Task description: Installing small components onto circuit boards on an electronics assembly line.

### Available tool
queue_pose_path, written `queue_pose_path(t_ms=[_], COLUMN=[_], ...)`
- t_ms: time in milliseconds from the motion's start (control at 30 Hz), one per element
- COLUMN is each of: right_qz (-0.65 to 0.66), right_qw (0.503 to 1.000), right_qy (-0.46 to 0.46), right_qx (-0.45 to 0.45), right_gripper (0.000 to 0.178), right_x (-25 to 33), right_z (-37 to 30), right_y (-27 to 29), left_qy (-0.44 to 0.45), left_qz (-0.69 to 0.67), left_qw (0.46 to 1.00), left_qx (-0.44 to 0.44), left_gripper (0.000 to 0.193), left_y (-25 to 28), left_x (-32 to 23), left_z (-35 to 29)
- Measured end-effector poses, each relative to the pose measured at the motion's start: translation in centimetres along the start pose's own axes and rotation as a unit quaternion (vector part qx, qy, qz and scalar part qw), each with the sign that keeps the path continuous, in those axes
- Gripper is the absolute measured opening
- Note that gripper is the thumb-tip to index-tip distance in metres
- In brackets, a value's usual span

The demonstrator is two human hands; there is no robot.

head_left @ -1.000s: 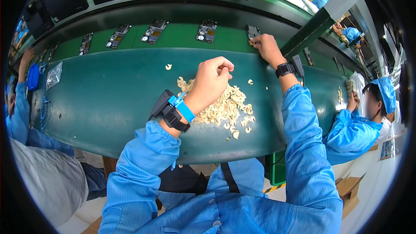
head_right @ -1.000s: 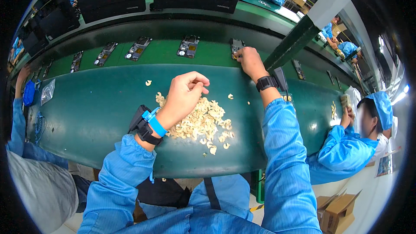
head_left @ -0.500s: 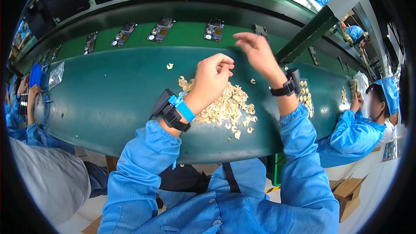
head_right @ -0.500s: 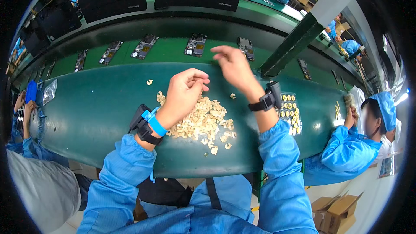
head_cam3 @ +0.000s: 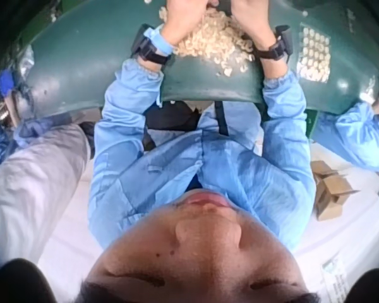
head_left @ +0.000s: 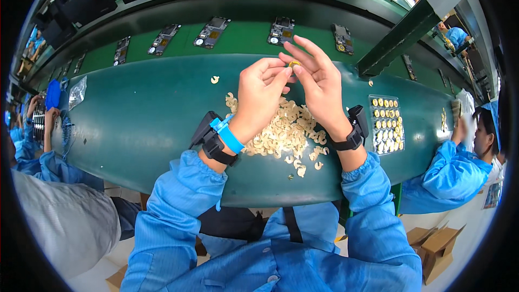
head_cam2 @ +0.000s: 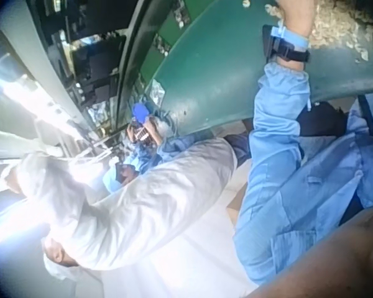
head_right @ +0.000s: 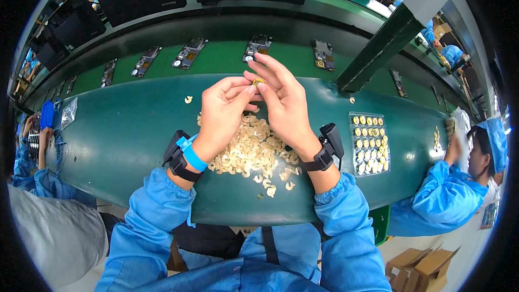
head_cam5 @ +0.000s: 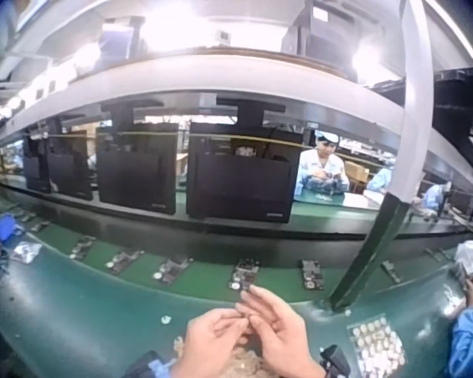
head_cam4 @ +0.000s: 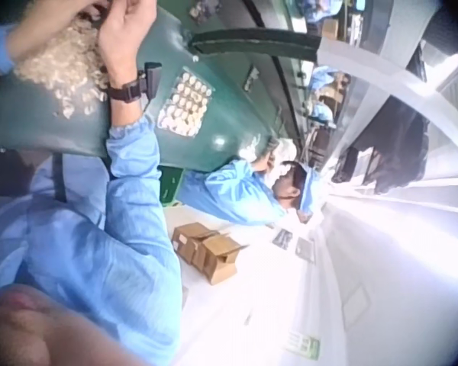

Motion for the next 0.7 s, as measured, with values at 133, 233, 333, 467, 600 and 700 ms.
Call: queue_pose_path(t_ms=[133, 233, 333, 467, 600, 700], right_qz=[0.006, -0.003, -0.1, -0.167, -0.227, -0.352], right_qw=[0.999, 0.998, 0.994, 0.986, 0.974, 0.928], right_qy=[0.039, 0.056, 0.052, 0.009, 0.017, 0.115], right_qx=[0.021, 0.033, -0.013, 0.002, -0.007, 0.04], right_gripper=[0.049, 0.049, 0.038, 0.016, 0.011, 0.011], right_x=[-0.9, -0.8, -0.9, -1.6, 0.1, 1.3], right_z=[-0.2, -0.4, -0.5, -0.3, -0.2, -0.1], right_y=[-0.1, -0.1, 1.1, 2.4, 2.9, 3.1], left_qy=[0.004, 0.02, -0.009, 0.029, -0.017, -0.045], left_qz=[0.001, 0.015, 0.024, 0.003, 0.06, 0.116], left_qw=[1.0, 1.0, 1.0, 0.999, 0.998, 0.992], left_qx=[-0.005, -0.001, 0.004, 0.029, -0.003, 0.038], left_gripper=[0.018, 0.017, 0.017, 0.017, 0.016, 0.015], left_y=[0.4, 0.5, 0.5, 0.2, 0.7, -0.1], left_x=[-0.2, -0.3, -0.8, -0.4, -0.9, -1.1], left_z=[-0.1, 0.0, -0.1, 0.2, 0.2, 0.4])
Point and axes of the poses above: each hand's wrist, its own z-axis towards the middle knuckle, its own y-axis out of the back of the hand, x = y × z, the point moved 5 cm from there along z, towards the middle knuckle, and after that the axes turned 6 degrees about -z, right-handed, at the moved point
